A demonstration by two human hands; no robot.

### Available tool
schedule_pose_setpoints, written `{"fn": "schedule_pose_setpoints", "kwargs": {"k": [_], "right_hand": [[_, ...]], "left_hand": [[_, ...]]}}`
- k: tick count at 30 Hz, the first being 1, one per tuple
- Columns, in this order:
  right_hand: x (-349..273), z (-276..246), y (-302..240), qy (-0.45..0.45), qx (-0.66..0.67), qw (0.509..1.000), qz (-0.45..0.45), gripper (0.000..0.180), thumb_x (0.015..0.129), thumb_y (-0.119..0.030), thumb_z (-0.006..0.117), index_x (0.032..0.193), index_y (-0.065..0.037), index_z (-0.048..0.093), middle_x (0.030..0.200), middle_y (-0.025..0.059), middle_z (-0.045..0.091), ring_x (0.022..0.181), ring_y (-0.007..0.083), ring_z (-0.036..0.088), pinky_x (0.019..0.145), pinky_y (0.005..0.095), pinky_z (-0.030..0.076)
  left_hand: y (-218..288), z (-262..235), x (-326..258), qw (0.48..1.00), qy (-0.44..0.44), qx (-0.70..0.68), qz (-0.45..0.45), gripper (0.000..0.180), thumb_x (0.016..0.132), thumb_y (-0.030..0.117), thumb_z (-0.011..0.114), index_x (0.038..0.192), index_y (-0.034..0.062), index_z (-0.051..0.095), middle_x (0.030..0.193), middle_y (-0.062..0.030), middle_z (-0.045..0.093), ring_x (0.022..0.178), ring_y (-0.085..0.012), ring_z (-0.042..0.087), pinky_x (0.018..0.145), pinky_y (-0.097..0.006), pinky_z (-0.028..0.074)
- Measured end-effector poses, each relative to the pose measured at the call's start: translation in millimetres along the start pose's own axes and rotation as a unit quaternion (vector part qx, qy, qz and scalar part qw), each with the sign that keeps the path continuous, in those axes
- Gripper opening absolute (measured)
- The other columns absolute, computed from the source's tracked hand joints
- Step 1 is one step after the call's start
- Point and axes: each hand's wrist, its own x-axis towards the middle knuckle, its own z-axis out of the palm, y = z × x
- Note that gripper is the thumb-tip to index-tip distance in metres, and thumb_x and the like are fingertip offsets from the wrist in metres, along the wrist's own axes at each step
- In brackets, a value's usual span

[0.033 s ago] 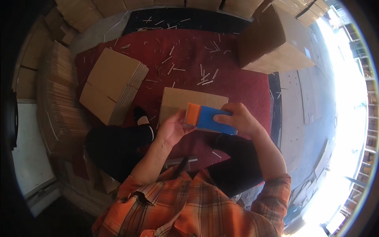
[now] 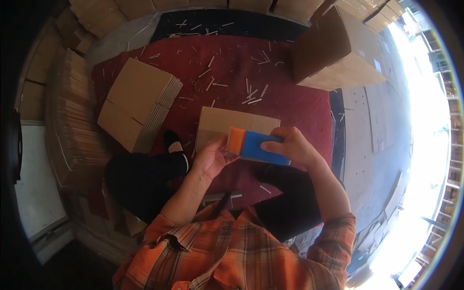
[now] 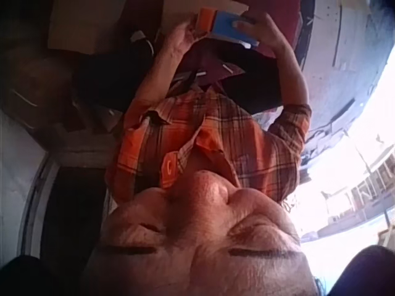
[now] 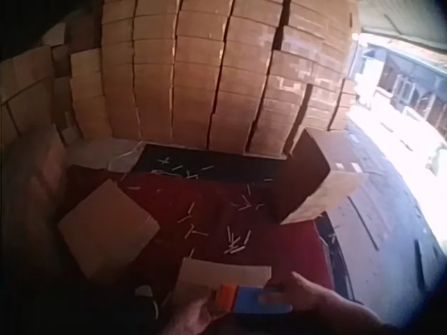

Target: The person assembles cardboard boxes by folding flat cardboard sheets into shape and sealing them with a tape dispenser, then stacks the finished boxes onto a pile.

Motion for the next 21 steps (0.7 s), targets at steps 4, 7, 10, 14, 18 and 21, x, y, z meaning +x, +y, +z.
{"fn": "schedule_pose_setpoints", "kwargs": {"k": [4, 7, 10, 14, 18, 21], "right_hand": [[11.0, 10.1, -5.4, -0.018, -0.065, 0.998, 0.018, 0.047, 0.084, -0.039, 0.075, 0.102, 0.004, 0.069, 0.085, 0.0146, 0.069, 0.077, 0.0228, 0.069, 0.073, 0.0339, 0.056], [16.1, 17.7, -24.5, -0.012, -0.084, 0.996, 0.041, 0.045, 0.083, -0.037, 0.075, 0.102, 0.004, 0.07, 0.085, 0.0147, 0.069, 0.077, 0.0217, 0.068, 0.072, 0.0332, 0.055], [19.2, 18.4, -34.8, -0.021, -0.096, 0.994, 0.04, 0.046, 0.082, -0.038, 0.076, 0.1, 0.004, 0.07, 0.084, 0.0146, 0.068, 0.076, 0.0217, 0.069, 0.072, 0.0327, 0.055], [27.7, 15.2, -42.4, -0.027, -0.101, 0.994, 0.038, 0.047, 0.081, -0.039, 0.076, 0.097, 0.004, 0.071, 0.081, 0.0146, 0.068, 0.075, 0.0216, 0.069, 0.071, 0.0319, 0.055], [42.0, 22.5, -47.5, -0.034, -0.149, 0.985, 0.076, 0.049, 0.079, -0.044, 0.074, 0.096, 0.002, 0.072, 0.088, 0.0183, 0.069, 0.083, 0.029, 0.069, 0.079, 0.0378, 0.054], [54.3, 30.6, -49.3, -0.038, -0.17, 0.981, 0.09, 0.051, 0.078, -0.048, 0.073, 0.094, 0.001, 0.072, 0.087, 0.0175, 0.07, 0.083, 0.0292, 0.07, 0.079, 0.0382, 0.054]], "left_hand": [[-5.3, -5.3, 15.3, 0.992, 0.087, 0.08, 0.049, 0.014, 0.091, 0.023, 0.067, 0.096, 0.0099, 0.068, 0.085, 0.0028, 0.066, 0.078, -0.0077, 0.058, 0.074, -0.031, 0.049], [2.4, -14.6, 22.1, 0.976, 0.132, 0.111, 0.136, 0.009, 0.089, 0.015, 0.069, 0.093, 0.0071, 0.067, 0.078, 0.0019, 0.064, 0.066, -0.0071, 0.055, 0.067, -0.026, 0.047], [21.5, -20.3, 18.3, 0.951, 0.158, 0.148, 0.22, 0.008, 0.088, 0.01, 0.07, 0.091, 0.0044, 0.065, 0.077, 0.0004, 0.063, 0.063, -0.0064, 0.053, 0.063, -0.022, 0.045], [67.4, -59.0, 15.0, 0.897, 0.252, 0.186, 0.311, 0.011, 0.09, 0.011, 0.068, 0.088, 0.0017, 0.063, 0.077, -0.0017, 0.063, 0.064, -0.0065, 0.053, 0.062, -0.022, 0.044], [73.7, -73.9, 27.3, 0.86, 0.298, 0.26, 0.323, 0.011, 0.09, 0.011, 0.067, 0.089, 0.0007, 0.063, 0.078, -0.0022, 0.063, 0.067, -0.0078, 0.054, 0.064, -0.023, 0.045], [76.0, -84.9, 33.1, 0.836, 0.328, 0.3, 0.322, 0.012, 0.091, 0.011, 0.066, 0.09, -0.0001, 0.064, 0.079, -0.0028, 0.063, 0.071, -0.0095, 0.056, 0.067, -0.024, 0.047]]}}
